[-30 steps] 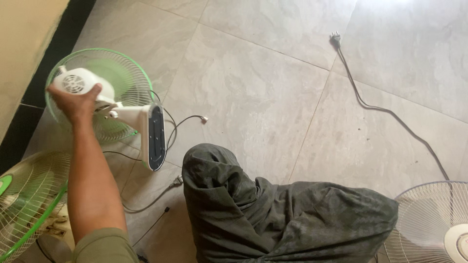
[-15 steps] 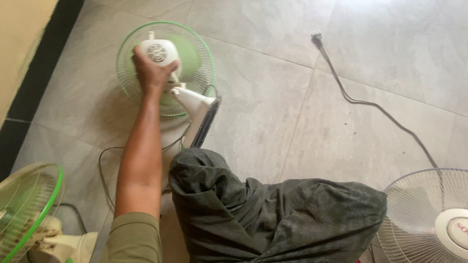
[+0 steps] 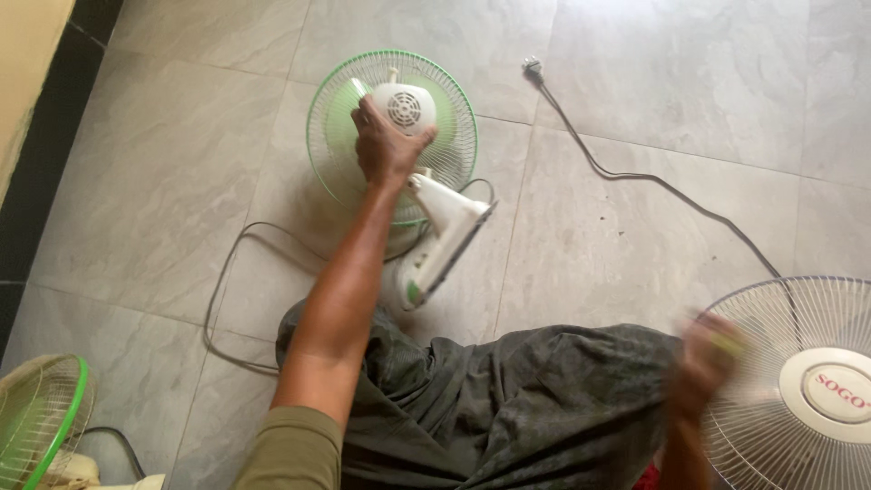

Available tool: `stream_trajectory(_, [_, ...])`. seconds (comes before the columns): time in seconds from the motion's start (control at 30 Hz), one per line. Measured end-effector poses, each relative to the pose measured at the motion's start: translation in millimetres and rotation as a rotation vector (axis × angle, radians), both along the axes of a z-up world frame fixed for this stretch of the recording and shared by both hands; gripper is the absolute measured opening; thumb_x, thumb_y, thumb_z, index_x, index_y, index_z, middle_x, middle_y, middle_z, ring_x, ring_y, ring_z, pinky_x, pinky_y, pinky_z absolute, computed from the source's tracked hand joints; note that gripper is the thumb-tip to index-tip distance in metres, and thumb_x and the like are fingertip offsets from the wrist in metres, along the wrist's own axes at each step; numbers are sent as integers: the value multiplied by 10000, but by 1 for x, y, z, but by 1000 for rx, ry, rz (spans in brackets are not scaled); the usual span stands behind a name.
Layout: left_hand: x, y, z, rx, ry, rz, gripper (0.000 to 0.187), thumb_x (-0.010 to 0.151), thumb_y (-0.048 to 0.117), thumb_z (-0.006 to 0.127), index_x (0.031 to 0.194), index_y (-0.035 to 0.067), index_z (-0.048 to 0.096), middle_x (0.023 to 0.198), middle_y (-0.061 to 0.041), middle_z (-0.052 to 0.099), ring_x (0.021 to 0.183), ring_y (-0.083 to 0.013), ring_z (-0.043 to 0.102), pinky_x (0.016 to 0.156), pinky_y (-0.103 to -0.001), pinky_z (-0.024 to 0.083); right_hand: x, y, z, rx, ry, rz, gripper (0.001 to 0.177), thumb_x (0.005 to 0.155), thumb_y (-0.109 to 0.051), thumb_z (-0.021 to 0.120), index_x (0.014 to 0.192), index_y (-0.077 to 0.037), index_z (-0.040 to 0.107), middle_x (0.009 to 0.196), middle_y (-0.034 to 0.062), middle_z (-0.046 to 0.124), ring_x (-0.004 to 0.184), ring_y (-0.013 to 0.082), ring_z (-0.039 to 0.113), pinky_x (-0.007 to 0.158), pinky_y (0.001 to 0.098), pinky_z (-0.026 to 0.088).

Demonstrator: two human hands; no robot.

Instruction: The person disassembles two electric fans on a tiled floor. They use a screwdriver to remove the front grilles and blades from a blue fan and a green fan, then wipe the motor housing and grille with a red cloth.

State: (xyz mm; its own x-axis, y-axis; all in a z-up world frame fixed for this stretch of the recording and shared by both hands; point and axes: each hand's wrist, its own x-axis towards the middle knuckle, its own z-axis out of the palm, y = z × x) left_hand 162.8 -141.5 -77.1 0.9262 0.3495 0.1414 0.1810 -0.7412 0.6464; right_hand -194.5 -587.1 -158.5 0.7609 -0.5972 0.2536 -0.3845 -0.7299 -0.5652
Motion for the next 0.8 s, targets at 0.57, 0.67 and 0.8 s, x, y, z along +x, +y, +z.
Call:
stream_trajectory(0.57, [-77, -21, -40, -70, 82, -317, 1152, 816, 456, 834, 1582, 31, 86, 1442, -288, 397, 1256, -405, 554, 1011, -474, 533, 188, 187, 8, 745, -62, 468, 494, 980, -196, 622, 1452, -91, 525, 1486, 187, 381, 1210, 307, 587, 881, 354, 622])
stream_trajectory(0.67, [-91, -14, -59, -26, 162, -336, 1155, 834, 460, 826, 1570, 14, 55, 1492, -312, 358, 1318, -446, 482, 1057, -515, 466, 177, 172, 18, 851, -36, 504, 503, 961, -199, 618, 1446, -114, 520, 1361, 108, 592, 1081, 213, 679, 739, 303, 595])
stream_trajectory(0.8, [-98, -1, -53, 10, 278, -339, 895, 873, 463, 754, 1544, 78, 305, 1480, -230, 485, 1341, -388, 523, 1100, -508, 463, 171, 163, 37, 899, 6, 493, 444, 952, -194, 630, 1383, -98, 581, 1128, 47, 743, 889, 143, 729, 636, 288, 538])
